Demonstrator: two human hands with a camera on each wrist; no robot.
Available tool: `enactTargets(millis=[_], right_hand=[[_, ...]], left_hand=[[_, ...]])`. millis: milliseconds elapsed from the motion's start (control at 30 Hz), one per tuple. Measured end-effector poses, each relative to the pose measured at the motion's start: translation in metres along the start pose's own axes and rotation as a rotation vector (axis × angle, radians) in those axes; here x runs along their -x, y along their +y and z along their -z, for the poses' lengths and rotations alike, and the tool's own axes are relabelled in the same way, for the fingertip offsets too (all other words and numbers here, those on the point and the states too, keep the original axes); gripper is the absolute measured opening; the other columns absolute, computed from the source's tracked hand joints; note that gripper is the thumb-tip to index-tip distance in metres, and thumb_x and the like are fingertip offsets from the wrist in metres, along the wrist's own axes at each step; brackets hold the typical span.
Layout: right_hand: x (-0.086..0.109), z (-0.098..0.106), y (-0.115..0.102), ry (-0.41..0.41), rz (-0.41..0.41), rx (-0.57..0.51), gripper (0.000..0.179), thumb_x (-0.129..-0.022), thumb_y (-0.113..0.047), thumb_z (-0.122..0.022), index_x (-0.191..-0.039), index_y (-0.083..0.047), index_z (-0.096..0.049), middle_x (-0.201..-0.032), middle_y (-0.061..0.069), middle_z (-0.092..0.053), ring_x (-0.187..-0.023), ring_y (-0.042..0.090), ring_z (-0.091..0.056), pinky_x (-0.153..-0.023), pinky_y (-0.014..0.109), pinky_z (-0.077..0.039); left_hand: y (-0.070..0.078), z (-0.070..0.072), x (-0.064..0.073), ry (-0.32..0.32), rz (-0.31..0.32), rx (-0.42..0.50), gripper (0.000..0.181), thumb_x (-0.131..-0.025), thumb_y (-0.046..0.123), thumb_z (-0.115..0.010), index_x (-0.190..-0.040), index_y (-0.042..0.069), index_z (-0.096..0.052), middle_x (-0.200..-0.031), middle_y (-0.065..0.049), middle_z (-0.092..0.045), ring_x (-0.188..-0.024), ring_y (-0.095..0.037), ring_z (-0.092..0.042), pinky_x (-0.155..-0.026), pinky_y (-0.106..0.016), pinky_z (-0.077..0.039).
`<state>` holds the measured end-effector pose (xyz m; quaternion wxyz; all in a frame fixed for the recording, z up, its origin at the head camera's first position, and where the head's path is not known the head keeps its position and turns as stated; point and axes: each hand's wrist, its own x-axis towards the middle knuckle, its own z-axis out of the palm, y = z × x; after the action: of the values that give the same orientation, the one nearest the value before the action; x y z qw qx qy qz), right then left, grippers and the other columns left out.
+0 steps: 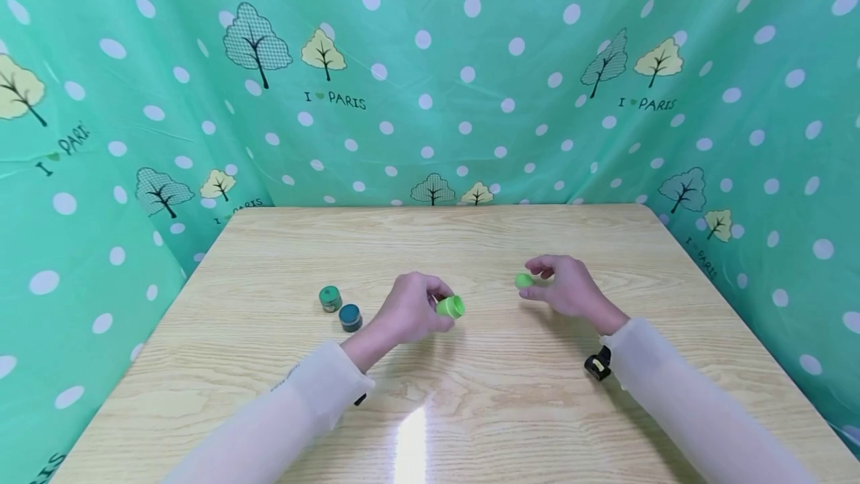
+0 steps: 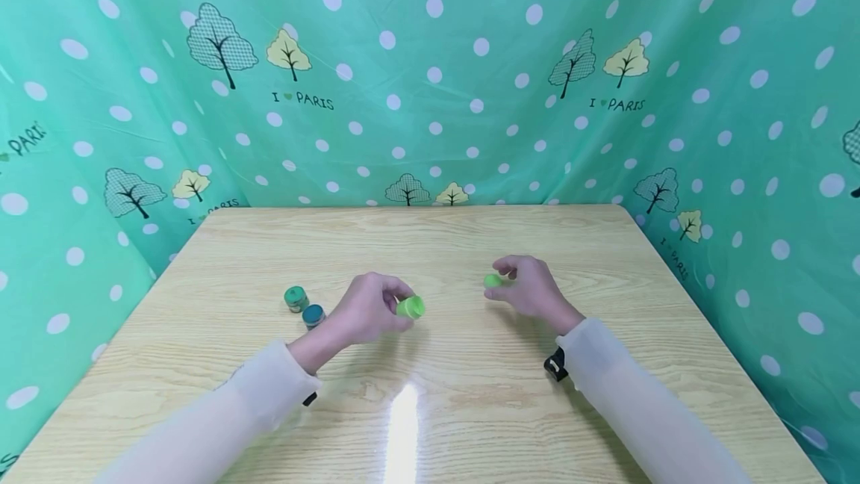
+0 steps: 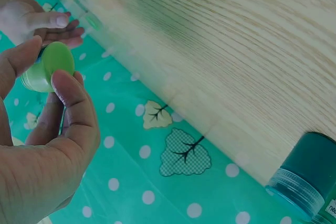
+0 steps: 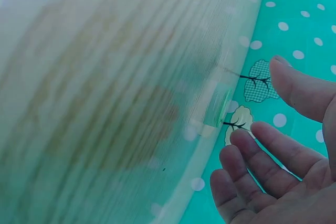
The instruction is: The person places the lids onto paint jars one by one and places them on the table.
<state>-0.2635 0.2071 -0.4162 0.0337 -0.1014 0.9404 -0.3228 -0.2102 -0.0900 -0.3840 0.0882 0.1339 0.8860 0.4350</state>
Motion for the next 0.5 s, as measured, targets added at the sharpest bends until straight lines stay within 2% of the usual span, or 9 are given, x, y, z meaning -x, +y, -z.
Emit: enactTargets(millis=[333,500], right_hand=[[-0.013,-0.005,0.005,-0.018,-0.028,0.032,0.057,-0.086,-0.021,-0.085,-0.134,0.0,-0.063,-0.125,0.018,-0.066,-0.111,0.033,-0.061,-0.094,0.047,-0.053],[-0.017,-0.004,0.004,-0.029,-0.045,0.061,0.057,-0.085,-0.02,-0.085,-0.133,0.001,-0.063,-0.123,0.018,-0.065,-0.11,0.033,-0.061,-0.095,0.048,-0.052]], left_hand=[[0.004,-0.003,0.006,-0.001,-0.014,0.012,0.027,-0.076,0.0,-0.087,-0.1,0.004,-0.077,-0.086,-0.002,-0.068,-0.074,-0.012,-0.059,-0.065,-0.023,-0.054],[0.003,-0.006,0.006,-0.006,-0.033,0.02,0.026,-0.076,-0.001,-0.086,-0.099,0.003,-0.077,-0.086,-0.009,-0.07,-0.072,-0.012,-0.057,-0.063,-0.022,-0.052]])
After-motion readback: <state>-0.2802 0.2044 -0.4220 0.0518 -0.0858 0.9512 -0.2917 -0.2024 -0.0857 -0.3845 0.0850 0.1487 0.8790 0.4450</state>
